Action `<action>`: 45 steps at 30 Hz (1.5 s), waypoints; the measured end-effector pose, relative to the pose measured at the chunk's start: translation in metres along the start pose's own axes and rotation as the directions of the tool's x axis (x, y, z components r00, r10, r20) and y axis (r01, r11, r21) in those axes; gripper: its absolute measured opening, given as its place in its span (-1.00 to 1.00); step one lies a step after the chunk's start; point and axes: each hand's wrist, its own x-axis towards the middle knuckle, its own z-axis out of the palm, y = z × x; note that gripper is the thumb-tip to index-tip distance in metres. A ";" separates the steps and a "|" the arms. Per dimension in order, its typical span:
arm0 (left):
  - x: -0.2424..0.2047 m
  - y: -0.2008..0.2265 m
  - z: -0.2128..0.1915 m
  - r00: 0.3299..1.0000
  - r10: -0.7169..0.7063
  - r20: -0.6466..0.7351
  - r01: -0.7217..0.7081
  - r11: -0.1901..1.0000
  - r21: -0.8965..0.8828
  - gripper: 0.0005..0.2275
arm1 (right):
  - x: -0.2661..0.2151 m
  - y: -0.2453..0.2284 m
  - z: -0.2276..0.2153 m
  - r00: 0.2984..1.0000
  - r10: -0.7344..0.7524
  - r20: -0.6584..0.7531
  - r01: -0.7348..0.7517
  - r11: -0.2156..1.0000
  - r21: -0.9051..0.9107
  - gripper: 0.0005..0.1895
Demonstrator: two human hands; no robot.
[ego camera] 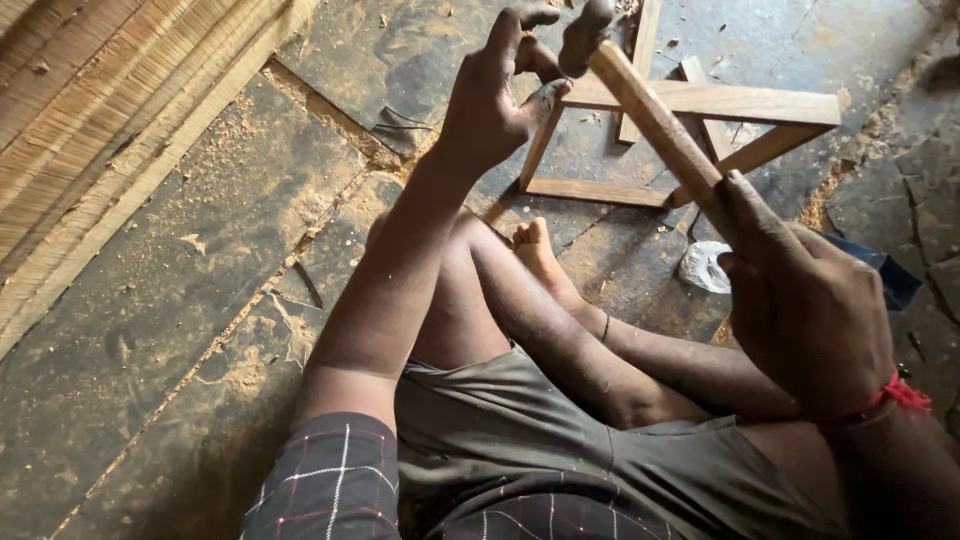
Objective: The person assembles a wooden frame by joining slats and hitting them with a hammer. They then use a measuring tape to check the dimensions and continue the assembly on the floor.
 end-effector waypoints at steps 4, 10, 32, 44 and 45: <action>-0.002 -0.002 0.000 1.000 -0.016 0.024 0.016 1.000 0.001 -0.51 | 0.006 -0.001 0.004 0.999 0.035 0.001 -0.035 0.999 0.024 -0.24; 0.000 -0.004 0.000 1.000 -0.014 0.012 0.014 1.000 0.011 -0.48 | 0.007 -0.003 0.004 0.997 0.058 0.050 -0.058 0.998 0.007 -0.22; -0.011 -0.017 0.009 0.998 -0.056 -0.026 0.054 0.994 -0.093 -0.68 | -0.003 0.009 0.026 0.987 0.159 0.000 -0.154 0.957 0.244 -0.33; -0.016 -0.018 0.000 0.996 0.076 0.041 -0.072 0.993 -0.096 -0.68 | -0.003 0.016 0.044 0.982 0.186 0.029 -0.185 0.929 0.320 -0.38; -0.016 -0.019 0.003 0.999 0.032 0.035 -0.029 0.996 -0.085 -0.65 | -0.003 0.016 0.044 0.981 0.192 0.029 -0.192 0.929 0.316 -0.38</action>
